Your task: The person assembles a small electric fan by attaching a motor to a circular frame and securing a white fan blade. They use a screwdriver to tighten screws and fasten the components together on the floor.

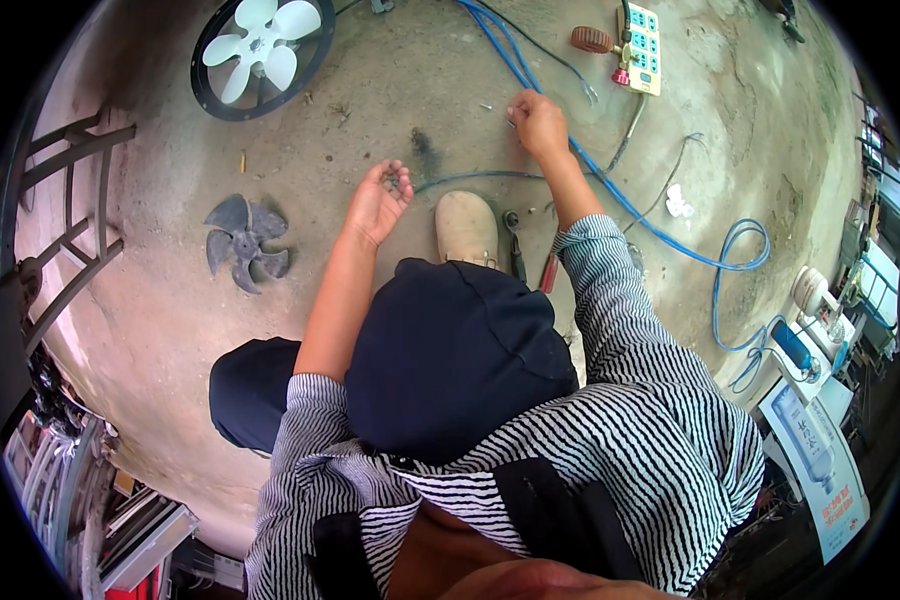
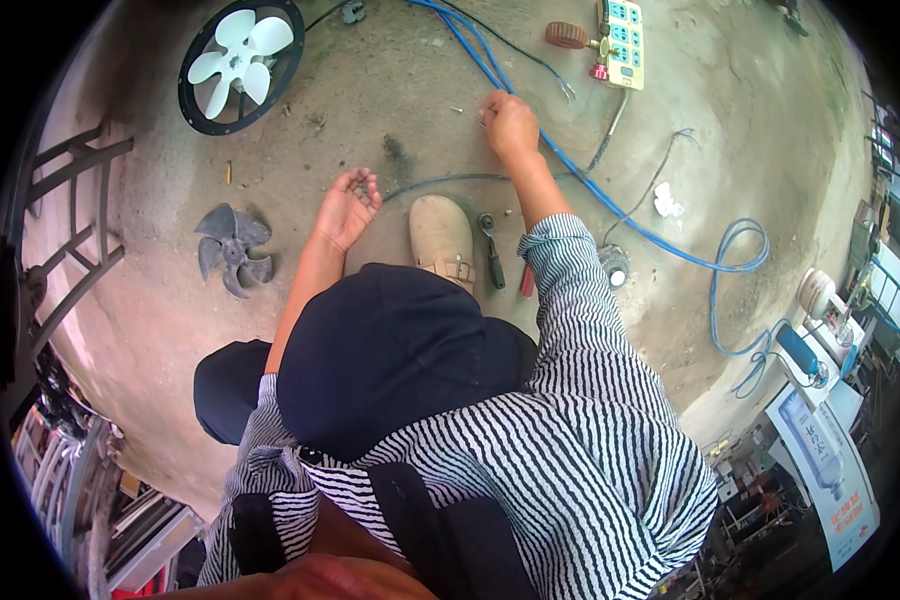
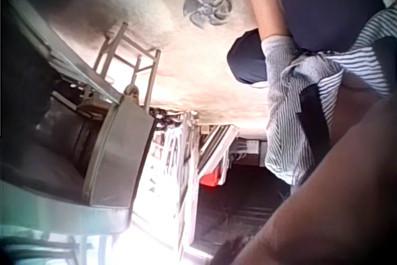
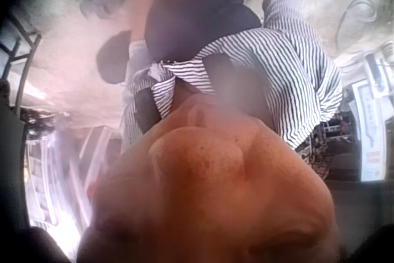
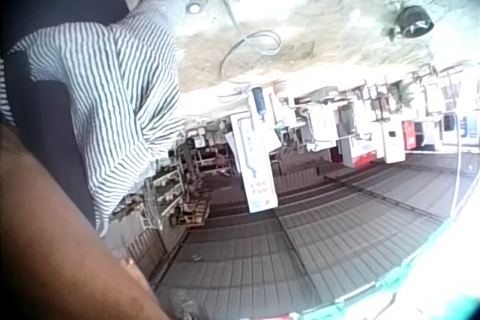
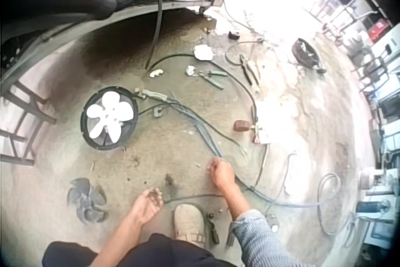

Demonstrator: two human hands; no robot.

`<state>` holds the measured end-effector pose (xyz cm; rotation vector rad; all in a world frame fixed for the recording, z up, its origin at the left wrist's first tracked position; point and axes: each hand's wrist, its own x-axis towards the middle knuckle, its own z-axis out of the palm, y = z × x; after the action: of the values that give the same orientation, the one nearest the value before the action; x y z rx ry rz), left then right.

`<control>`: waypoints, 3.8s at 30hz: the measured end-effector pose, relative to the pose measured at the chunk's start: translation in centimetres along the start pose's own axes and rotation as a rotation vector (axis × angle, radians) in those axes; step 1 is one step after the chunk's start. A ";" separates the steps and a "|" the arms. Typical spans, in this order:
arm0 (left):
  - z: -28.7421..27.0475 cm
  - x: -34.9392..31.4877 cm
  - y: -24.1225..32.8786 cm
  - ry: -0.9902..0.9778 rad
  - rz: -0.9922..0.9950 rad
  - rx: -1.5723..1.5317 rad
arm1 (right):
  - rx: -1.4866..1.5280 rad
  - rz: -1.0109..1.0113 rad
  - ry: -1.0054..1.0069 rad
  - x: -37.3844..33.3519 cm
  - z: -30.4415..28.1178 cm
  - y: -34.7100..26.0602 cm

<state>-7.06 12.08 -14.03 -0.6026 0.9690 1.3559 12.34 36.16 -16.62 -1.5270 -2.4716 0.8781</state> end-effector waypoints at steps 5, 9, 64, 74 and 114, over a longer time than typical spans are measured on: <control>0.5 -0.3 0.3 0.002 0.053 0.034 | 0.118 -0.012 -0.019 0.6 0.0 -1.8; 2.2 -1.0 0.4 -0.018 0.009 0.036 | 0.068 -0.126 -0.087 0.7 0.6 -2.9; 0.2 -11.6 10.9 0.186 0.014 0.779 | -0.036 0.490 -0.302 -27.1 -5.3 6.8; -0.3 -12.6 10.4 0.141 -0.016 0.785 | 0.033 0.731 -0.337 -25.3 -4.6 3.5; -1.2 -39.3 -6.4 -0.590 0.197 1.792 | -0.104 -0.790 -0.769 -21.0 -21.2 -40.7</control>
<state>1.30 -10.59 17.58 1.1861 1.2930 0.3212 -1.43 13.86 26.51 -0.0681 -3.2256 1.3021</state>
